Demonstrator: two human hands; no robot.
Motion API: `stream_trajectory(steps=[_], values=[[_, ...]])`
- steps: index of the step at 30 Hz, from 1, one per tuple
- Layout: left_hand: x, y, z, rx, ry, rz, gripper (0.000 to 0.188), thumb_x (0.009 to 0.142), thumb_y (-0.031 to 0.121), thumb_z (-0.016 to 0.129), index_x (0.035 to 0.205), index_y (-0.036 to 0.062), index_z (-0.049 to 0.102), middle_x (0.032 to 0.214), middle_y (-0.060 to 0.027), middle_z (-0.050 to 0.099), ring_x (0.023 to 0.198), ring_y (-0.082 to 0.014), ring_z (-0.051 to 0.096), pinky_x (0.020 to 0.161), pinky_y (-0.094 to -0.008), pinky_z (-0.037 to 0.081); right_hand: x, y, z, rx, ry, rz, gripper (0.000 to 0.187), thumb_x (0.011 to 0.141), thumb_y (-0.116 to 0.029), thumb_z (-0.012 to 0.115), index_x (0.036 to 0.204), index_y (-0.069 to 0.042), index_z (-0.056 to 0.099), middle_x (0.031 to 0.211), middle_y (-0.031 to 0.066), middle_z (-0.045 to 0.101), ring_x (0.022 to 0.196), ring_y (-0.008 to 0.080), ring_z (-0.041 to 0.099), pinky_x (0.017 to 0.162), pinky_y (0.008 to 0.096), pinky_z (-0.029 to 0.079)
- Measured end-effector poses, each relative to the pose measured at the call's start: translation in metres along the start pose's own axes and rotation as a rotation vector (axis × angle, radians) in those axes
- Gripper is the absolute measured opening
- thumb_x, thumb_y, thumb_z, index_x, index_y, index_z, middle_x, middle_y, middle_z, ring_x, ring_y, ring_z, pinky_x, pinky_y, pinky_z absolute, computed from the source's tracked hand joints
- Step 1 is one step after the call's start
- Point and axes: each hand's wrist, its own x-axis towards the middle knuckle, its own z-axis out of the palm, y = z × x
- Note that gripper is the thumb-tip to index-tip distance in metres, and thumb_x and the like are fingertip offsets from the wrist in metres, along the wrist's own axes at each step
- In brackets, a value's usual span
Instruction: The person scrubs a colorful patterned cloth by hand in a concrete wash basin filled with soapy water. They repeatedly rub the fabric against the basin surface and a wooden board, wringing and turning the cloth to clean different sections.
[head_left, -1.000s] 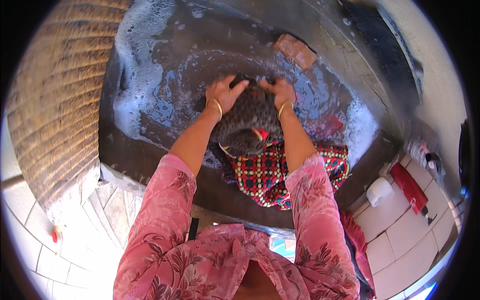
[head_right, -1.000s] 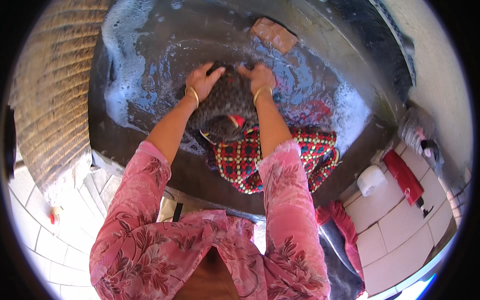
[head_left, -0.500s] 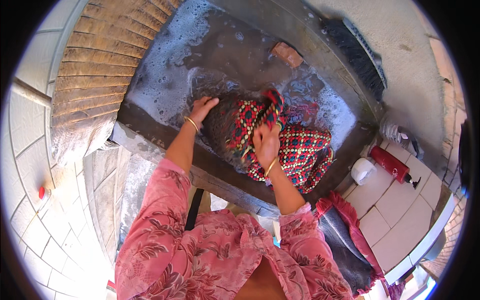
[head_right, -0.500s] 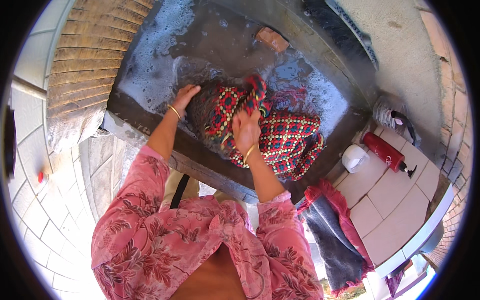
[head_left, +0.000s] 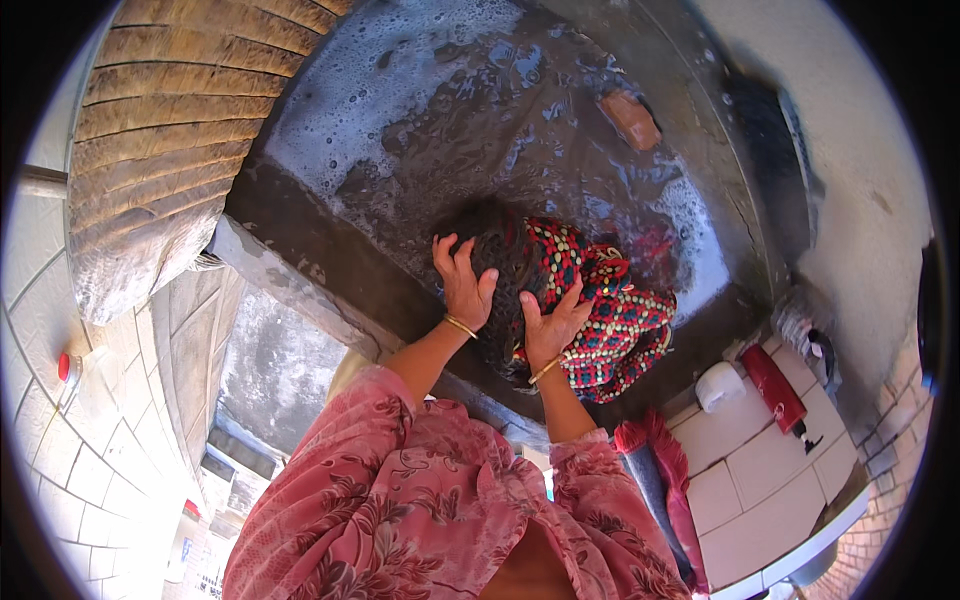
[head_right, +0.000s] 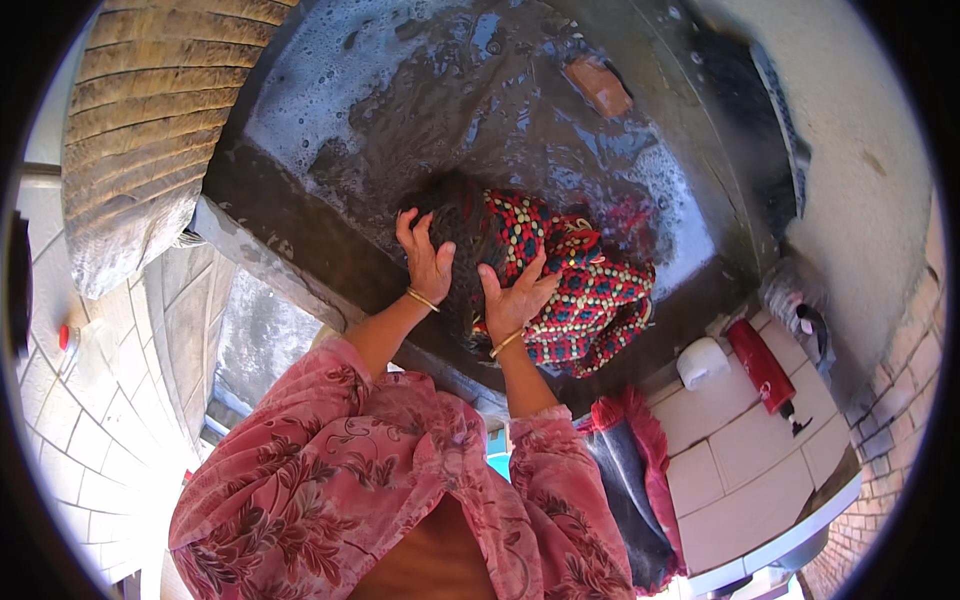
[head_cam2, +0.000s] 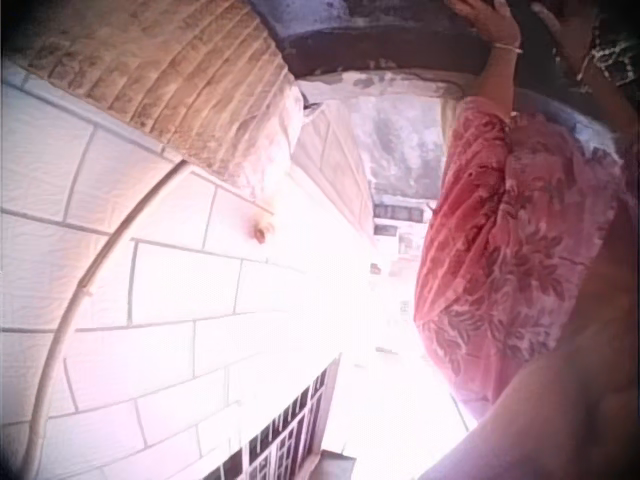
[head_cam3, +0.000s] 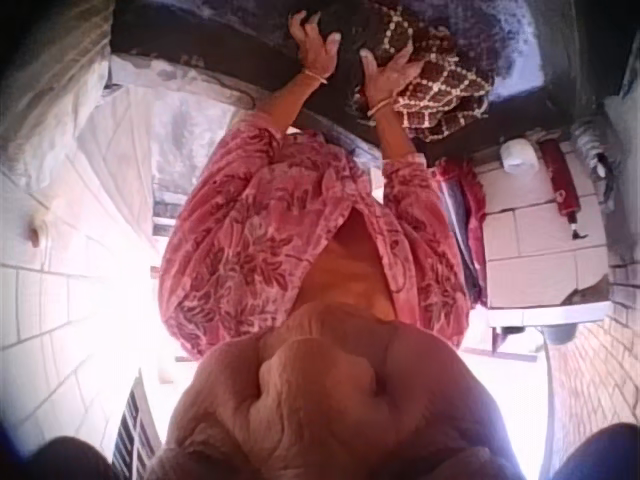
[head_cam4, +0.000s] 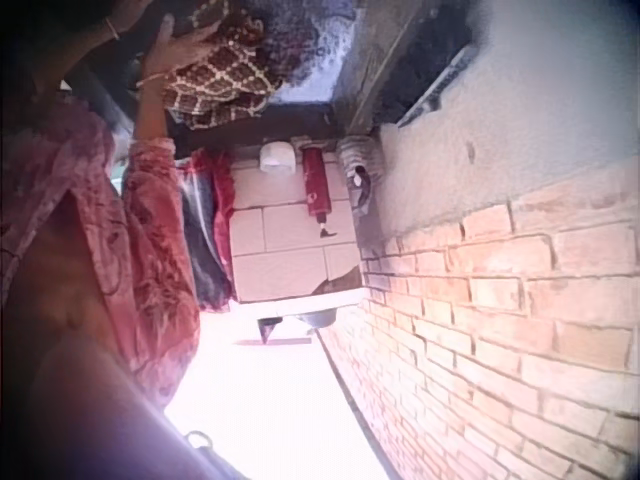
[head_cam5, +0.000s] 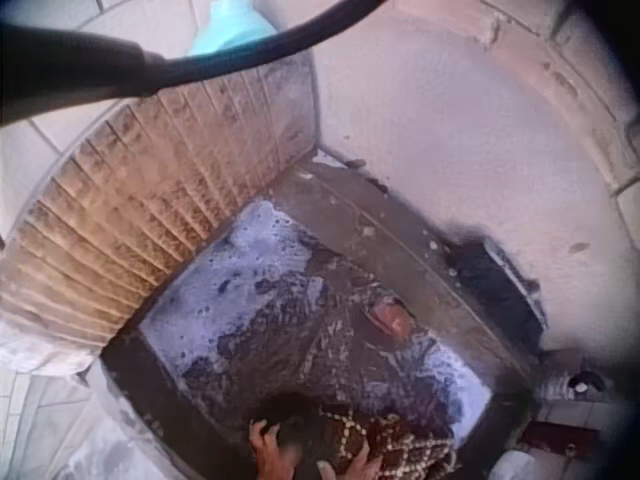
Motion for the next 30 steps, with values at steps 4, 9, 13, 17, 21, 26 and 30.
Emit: stream_trajectory(steps=[4, 9, 13, 17, 21, 26, 30], values=[[0.050, -0.030, 0.028, -0.007, 0.005, -0.135, 0.054, 0.093, 0.044, 0.045, 0.122, -0.0017, 0.044, 0.129, -0.0246, 0.029, 0.121, -0.0466, 0.026, 0.102, -0.0557, 0.023, 0.068, -0.005, 0.048, -0.151, 0.074, -0.101, 0.090, 0.070, -0.067, 0.064, 0.132, -0.005, 0.045, 0.093, 0.0233, 0.047, 0.083, 0.0414, 0.051, 0.071, 0.0470, 0.043], [0.106, -0.044, 0.058, 0.193, 0.011, -0.201, 0.048, 0.091, 0.046, 0.047, 0.118, 0.0063, 0.050, 0.119, -0.0237, 0.037, 0.104, -0.0433, 0.036, 0.091, -0.0520, 0.029, 0.134, -0.006, 0.070, -0.104, 0.044, -0.071, 0.079, 0.074, -0.063, 0.065, 0.125, -0.003, 0.053, 0.096, 0.0229, 0.048, 0.082, 0.0400, 0.053, 0.067, 0.0447, 0.047], [0.122, -0.057, 0.057, 0.299, -0.072, -0.186, 0.044, 0.091, 0.047, 0.047, 0.110, 0.0090, 0.056, 0.110, -0.0224, 0.043, 0.100, -0.0427, 0.039, 0.086, -0.0529, 0.031, 0.159, -0.001, 0.077, 0.003, -0.036, -0.032, 0.069, 0.076, -0.059, 0.065, 0.115, -0.002, 0.056, 0.097, 0.0236, 0.051, 0.083, 0.0410, 0.057, 0.069, 0.0464, 0.047], [0.141, -0.055, 0.065, 0.403, -0.064, -0.200, 0.046, 0.089, 0.052, 0.048, 0.105, 0.0110, 0.061, 0.103, -0.0227, 0.050, 0.096, -0.0463, 0.043, 0.083, -0.0569, 0.034, 0.204, -0.009, 0.081, 0.040, -0.259, 0.083, 0.063, 0.077, -0.059, 0.064, 0.104, -0.002, 0.058, 0.099, 0.0274, 0.059, 0.091, 0.0442, 0.060, 0.076, 0.0490, 0.048], [0.160, -0.038, 0.064, 0.358, -0.218, -0.366, 0.053, 0.087, 0.056, 0.048, 0.106, 0.0095, 0.063, 0.107, -0.0251, 0.054, 0.099, -0.0457, 0.049, 0.085, -0.0521, 0.039, 0.225, -0.013, 0.075, -0.055, -0.304, 0.142, 0.063, 0.077, -0.059, 0.064, 0.103, -0.002, 0.061, 0.101, 0.0257, 0.062, 0.095, 0.0433, 0.060, 0.080, 0.0485, 0.048], [0.186, -0.046, 0.031, 0.109, -0.390, -0.366, 0.063, 0.080, 0.062, 0.052, 0.096, 0.0030, 0.067, 0.098, -0.0250, 0.064, 0.095, -0.0394, 0.060, 0.086, -0.0443, 0.044, 0.205, 0.002, 0.047, 0.161, -0.295, 0.057, 0.055, 0.077, -0.051, 0.068, 0.099, 0.000, 0.062, 0.095, 0.0211, 0.066, 0.092, 0.0386, 0.062, 0.079, 0.0449, 0.048], [0.169, 0.003, -0.020, 0.266, -0.624, -0.239, 0.066, 0.076, 0.063, 0.055, 0.075, -0.0022, 0.067, 0.087, -0.0249, 0.065, 0.094, -0.0399, 0.060, 0.085, -0.0456, 0.045, 0.140, 0.004, -0.002, 0.274, -0.160, -0.002, 0.045, 0.077, -0.036, 0.072, 0.102, -0.001, 0.059, 0.095, 0.0189, 0.066, 0.090, 0.0376, 0.063, 0.076, 0.0426, 0.049]])
